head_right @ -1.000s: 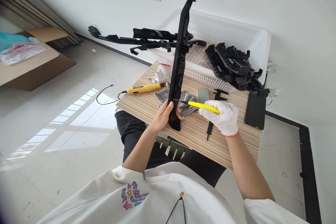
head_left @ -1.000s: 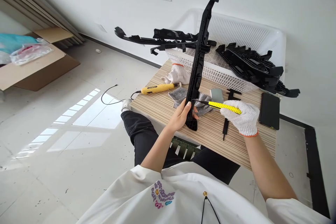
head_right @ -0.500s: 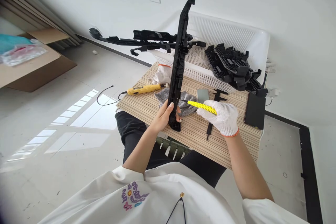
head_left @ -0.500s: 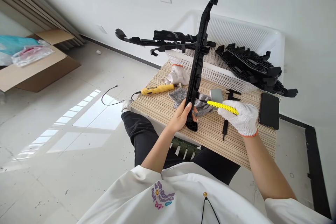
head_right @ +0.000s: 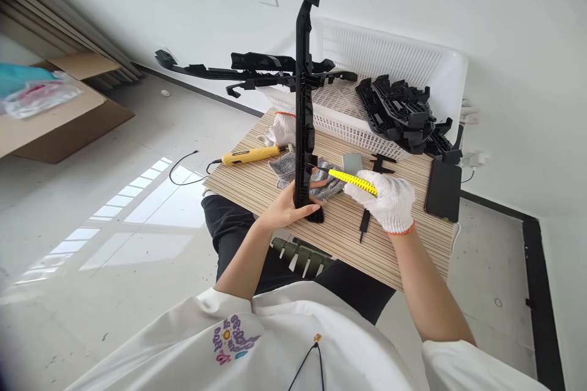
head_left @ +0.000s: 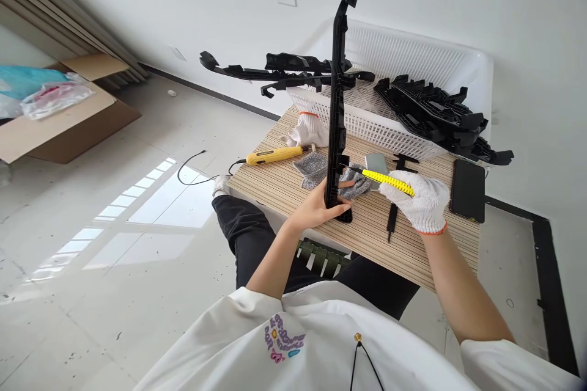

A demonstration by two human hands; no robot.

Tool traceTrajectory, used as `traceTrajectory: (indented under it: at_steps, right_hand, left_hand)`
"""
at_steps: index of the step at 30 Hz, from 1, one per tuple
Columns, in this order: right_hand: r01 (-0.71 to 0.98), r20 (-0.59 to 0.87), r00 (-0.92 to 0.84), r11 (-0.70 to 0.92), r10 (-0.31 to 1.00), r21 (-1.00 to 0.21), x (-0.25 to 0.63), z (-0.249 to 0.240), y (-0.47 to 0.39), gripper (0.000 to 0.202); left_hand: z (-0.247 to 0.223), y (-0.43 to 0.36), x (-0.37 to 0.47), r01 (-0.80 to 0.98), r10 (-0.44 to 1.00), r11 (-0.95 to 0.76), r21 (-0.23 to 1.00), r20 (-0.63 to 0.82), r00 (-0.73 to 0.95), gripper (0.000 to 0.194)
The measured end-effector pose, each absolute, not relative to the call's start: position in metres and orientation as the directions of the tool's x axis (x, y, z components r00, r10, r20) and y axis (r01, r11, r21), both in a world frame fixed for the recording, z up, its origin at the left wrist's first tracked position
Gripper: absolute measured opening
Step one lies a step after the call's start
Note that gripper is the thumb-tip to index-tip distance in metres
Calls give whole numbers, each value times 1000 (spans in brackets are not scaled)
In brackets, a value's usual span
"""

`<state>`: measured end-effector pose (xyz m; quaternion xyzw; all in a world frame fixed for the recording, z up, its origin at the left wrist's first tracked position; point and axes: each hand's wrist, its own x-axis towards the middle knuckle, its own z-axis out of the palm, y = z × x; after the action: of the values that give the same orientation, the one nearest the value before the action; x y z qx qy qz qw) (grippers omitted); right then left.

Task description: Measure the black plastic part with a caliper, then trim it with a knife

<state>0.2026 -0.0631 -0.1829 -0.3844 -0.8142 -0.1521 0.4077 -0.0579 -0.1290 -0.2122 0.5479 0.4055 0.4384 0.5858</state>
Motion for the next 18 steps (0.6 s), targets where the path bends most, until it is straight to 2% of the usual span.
traceTrajectory:
  at_steps: [8,13,18]
  right_hand:
    - [805,681,-316,566,661,-177,205,-180,-66,51]
    - [776,711,-312,601,630,-192,206,-176,-67,49]
    - [752,681,-364,632,636,-188,204,-177,-68,49]
  left_hand:
    - [-214,-132,-58,-168,977,65,984,-29,211,59]
    - [-210,-132,-56,-187,991,89,978,-68,118,39]
    - [-211,-132,-56,-179,990,122,976,-108,87,40]
